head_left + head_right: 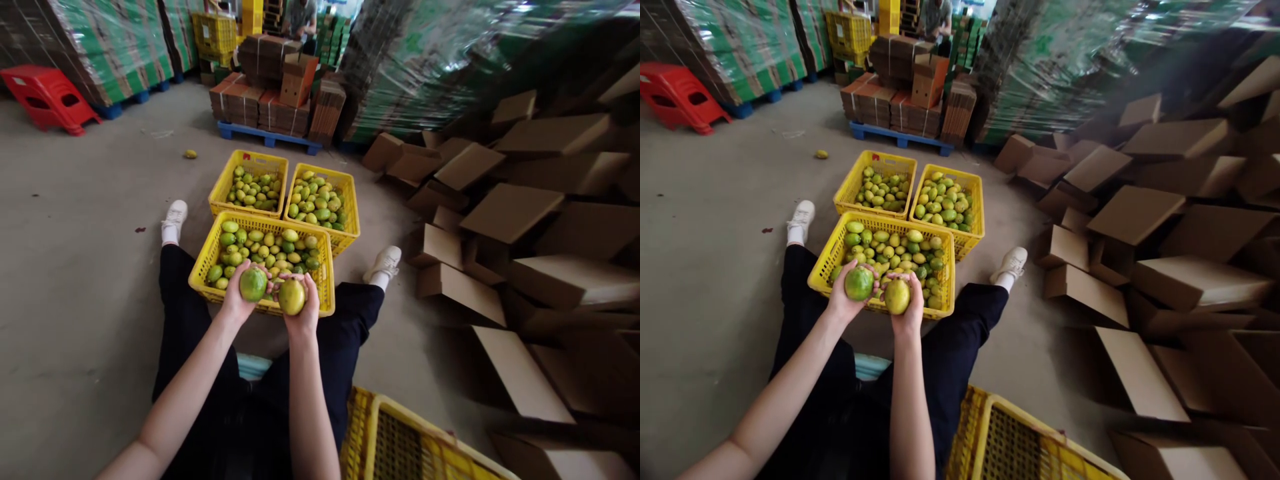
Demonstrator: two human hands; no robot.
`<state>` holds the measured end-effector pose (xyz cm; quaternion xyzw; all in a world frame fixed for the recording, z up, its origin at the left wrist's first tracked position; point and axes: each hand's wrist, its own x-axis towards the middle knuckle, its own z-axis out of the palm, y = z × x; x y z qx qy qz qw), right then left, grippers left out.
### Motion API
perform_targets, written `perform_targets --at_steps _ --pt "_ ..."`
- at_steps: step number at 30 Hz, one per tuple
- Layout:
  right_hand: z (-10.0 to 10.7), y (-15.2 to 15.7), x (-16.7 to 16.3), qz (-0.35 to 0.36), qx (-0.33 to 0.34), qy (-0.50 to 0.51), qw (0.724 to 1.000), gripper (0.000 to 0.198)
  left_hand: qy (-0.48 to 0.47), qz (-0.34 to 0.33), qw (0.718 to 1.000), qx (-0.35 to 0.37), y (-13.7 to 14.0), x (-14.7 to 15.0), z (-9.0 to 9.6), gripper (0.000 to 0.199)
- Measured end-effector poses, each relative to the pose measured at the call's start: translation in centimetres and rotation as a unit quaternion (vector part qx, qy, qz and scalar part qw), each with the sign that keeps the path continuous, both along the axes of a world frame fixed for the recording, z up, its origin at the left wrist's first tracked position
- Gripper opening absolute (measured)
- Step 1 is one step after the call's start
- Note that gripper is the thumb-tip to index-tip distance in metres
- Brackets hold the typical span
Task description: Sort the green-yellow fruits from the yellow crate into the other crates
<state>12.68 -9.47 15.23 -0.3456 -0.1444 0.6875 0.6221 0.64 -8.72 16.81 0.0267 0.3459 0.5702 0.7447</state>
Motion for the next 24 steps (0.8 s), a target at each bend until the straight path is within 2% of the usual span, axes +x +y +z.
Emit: perform_targets --at_steps 3,6,10,15,18,24 --pt "-0.2 0.5 -0.4 -0.022 -0.006 0.001 1.0 0.033 0.002 -0.01 1.0 -0.016 0.4 0.2 0.1 0.037" --pt "-0.6 1.2 -0.2 -0.001 -0.017 0.019 1.0 0.029 -0.012 -0.003 1.0 -0.023 1.0 0.0 -0.4 0.04" --pt "-1.3 2.0 0.4 0.008 0.009 0.036 0.999 0.033 -0.034 0.008 0.999 -0.008 1.9 -0.8 -1.8 0.03" --pt "-2.4 2.5 -0.4 -0.052 0.056 0.049 0.996 0.032 -0.121 0.065 0.99 -0.013 2.8 -0.6 -3.3 0.018" --pt "-3.0 2.8 -1.5 -0.083 0.033 0.078 0.993 0.023 -0.154 0.103 0.982 -0.024 3.0 0.0 -3.8 0.019" --pt "-3.6 2.9 -2.3 -0.081 -0.02 0.145 0.986 0.019 -0.214 0.143 0.964 -0.057 2.6 0.1 -4.5 0.025"
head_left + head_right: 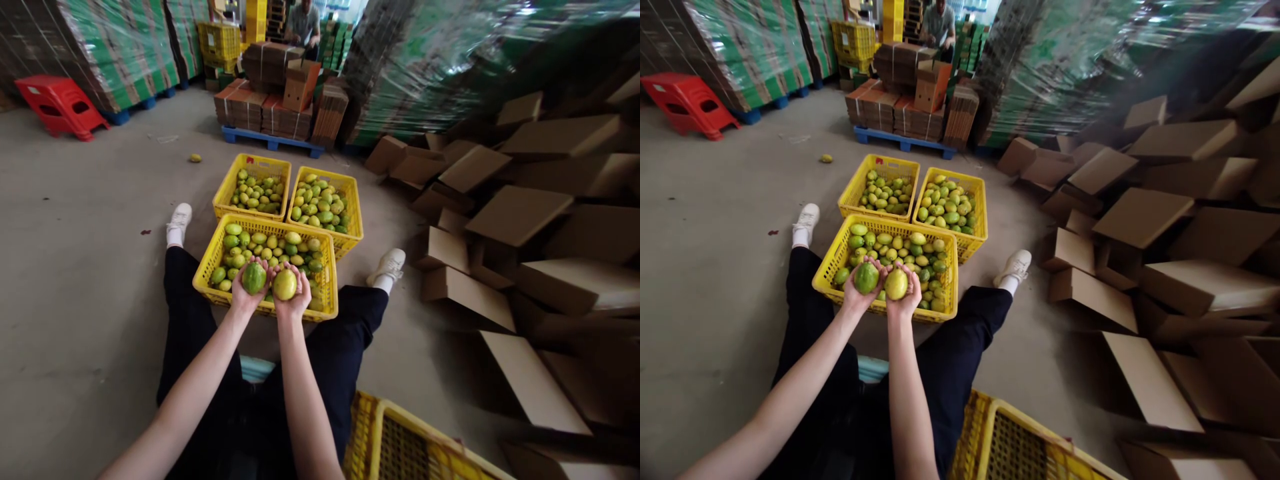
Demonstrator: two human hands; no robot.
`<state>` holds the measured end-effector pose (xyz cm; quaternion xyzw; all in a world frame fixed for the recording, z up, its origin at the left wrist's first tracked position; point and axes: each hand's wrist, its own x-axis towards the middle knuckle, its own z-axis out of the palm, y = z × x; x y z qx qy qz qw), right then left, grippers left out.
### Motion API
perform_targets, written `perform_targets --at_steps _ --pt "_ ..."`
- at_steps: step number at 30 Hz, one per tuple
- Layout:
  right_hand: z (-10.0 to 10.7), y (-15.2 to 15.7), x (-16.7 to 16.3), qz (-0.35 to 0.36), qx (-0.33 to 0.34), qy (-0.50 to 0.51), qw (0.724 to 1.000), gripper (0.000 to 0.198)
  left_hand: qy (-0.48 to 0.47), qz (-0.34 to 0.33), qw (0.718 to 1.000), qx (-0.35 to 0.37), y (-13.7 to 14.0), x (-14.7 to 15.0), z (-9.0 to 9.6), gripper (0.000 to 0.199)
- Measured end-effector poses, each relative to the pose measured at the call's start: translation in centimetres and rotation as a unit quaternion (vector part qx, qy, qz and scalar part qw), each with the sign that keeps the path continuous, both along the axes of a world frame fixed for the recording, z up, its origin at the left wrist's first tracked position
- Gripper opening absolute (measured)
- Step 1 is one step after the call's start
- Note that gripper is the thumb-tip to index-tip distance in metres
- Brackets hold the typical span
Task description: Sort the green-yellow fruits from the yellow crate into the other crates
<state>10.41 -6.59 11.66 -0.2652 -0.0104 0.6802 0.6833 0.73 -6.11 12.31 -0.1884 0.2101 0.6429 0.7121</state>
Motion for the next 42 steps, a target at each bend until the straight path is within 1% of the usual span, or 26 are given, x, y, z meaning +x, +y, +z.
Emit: perform_targets --at_steps 6,8,10,13,15,16,17,18,19,20,22,23,24,25,26,27,28,29,30,32,33,34,36,38,40,42 --pt "0.0 0.4 0.3 -0.001 -0.023 0.024 0.999 0.014 0.008 -0.014 0.999 0.028 0.5 0.0 0.3 0.025" --pt "-0.5 0.1 0.3 0.002 -0.043 0.029 0.999 0.011 0.006 -0.021 1.0 0.021 0.6 -0.1 0.1 0.025" --pt "-1.6 -0.7 0.5 0.022 -0.072 0.033 0.997 0.009 0.005 -0.025 1.0 -0.003 0.1 -0.5 -0.5 0.024" --pt "-3.9 -2.5 0.9 0.107 -0.149 0.014 0.983 0.009 0.009 -0.027 0.997 -0.074 -2.1 -1.8 -2.2 0.024" --pt "-5.2 -2.7 1.0 0.189 -0.222 -0.027 0.956 0.013 0.011 -0.022 0.992 -0.125 -4.3 -2.8 -3.7 0.025" --pt "-5.4 -2.0 1.0 0.22 -0.247 -0.048 0.942 0.017 0.011 -0.019 0.989 -0.146 -5.4 -3.1 -4.5 0.024" --pt "-5.1 -0.7 0.9 0.242 -0.258 -0.064 0.933 0.021 0.008 -0.015 0.987 -0.162 -6.4 -3.4 -5.2 0.024" --pt "-4.4 1.2 0.6 0.251 -0.253 -0.073 0.932 0.023 0.006 -0.012 0.985 -0.169 -7.2 -3.6 -5.9 0.024" --pt "-3.2 3.5 0.3 0.248 -0.231 -0.077 0.938 0.024 0.009 -0.008 0.983 -0.181 -7.9 -3.7 -6.5 0.024" --pt "-1.5 5.9 0.0 0.242 -0.206 -0.08 0.945 0.023 0.008 -0.01 0.983 -0.184 -8.4 -3.6 -6.9 0.025" --pt "2.3 10.3 -0.6 0.219 -0.122 -0.104 0.962 0.027 0.005 -0.019 0.982 -0.187 -8.9 -3.2 -7.3 0.025" --pt "4.0 11.8 -0.7 0.218 -0.092 -0.132 0.963 0.028 0.004 -0.022 0.982 -0.186 -9.0 -3.0 -7.2 0.025" --pt "5.2 12.5 -0.7 0.226 -0.056 -0.151 0.961 0.026 0.009 -0.019 0.982 -0.188 -8.9 -2.8 -7.0 0.024" --pt "5.7 12.5 -0.4 0.242 -0.02 -0.164 0.956 0.024 0.018 -0.011 0.981 -0.191 -8.8 -2.6 -6.7 0.024" --pt "5.5 11.8 0.0 0.268 0.014 -0.173 0.948 0.022 0.032 0.003 0.98 -0.195 -8.7 -2.6 -6.4 0.024" --pt "4.6 10.5 0.6 0.296 0.047 -0.177 0.937 0.023 0.048 0.019 0.979 -0.2 -8.5 -2.6 -6.1 0.023" --pt "3.2 8.7 1.4 0.32 0.066 -0.178 0.928 0.026 0.061 0.033 0.977 -0.202 -8.2 -2.7 -5.8 0.023" --pt "1.5 6.7 2.3 0.34 0.061 -0.181 0.921 0.031 0.066 0.038 0.977 -0.2 -7.8 -2.9 -5.6 0.022" --pt "-0.4 4.6 3.3 0.351 0.04 -0.191 0.916 0.036 0.065 0.037 0.978 -0.194 -7.4 -3.1 -5.4 0.023" --pt "-3.7 0.6 5.1 0.329 0.003 -0.23 0.916 0.045 0.051 0.02 0.984 -0.171 -6.2 -3.4 -5.1 0.026" --pt "-4.9 -1.2 5.9 0.322 -0.014 -0.245 0.915 0.048 0.047 0.004 0.986 -0.158 -5.4 -3.4 -4.9 0.027" --pt "-5.7 -2.9 6.6 0.309 -0.028 -0.254 0.916 0.051 0.048 -0.018 0.988 -0.146 -4.7 -3.3 -4.8 0.028" --pt "-6.7 -5.7 7.6 0.281 -0.058 -0.261 0.922 0.055 0.063 -0.08 0.985 -0.139 -3.5 -2.7 -4.8 0.03" --pt "-7.4 -8.1 8.3 0.243 -0.097 -0.263 0.929 0.055 0.084 -0.161 0.972 -0.149 -3.3 -1.7 -5.2 0.029" --pt "-8.4 -10.0 8.7 0.207 -0.133 -0.269 0.931 0.051 0.105 -0.241 0.951 -0.165 -4.3 -0.6 -6.4 0.025" --pt "-9.7 -11.4 9.2 0.183 -0.147 -0.288 0.928 0.046 0.121 -0.323 0.921 -0.181 -6.4 0.3 -8.2 0.021"
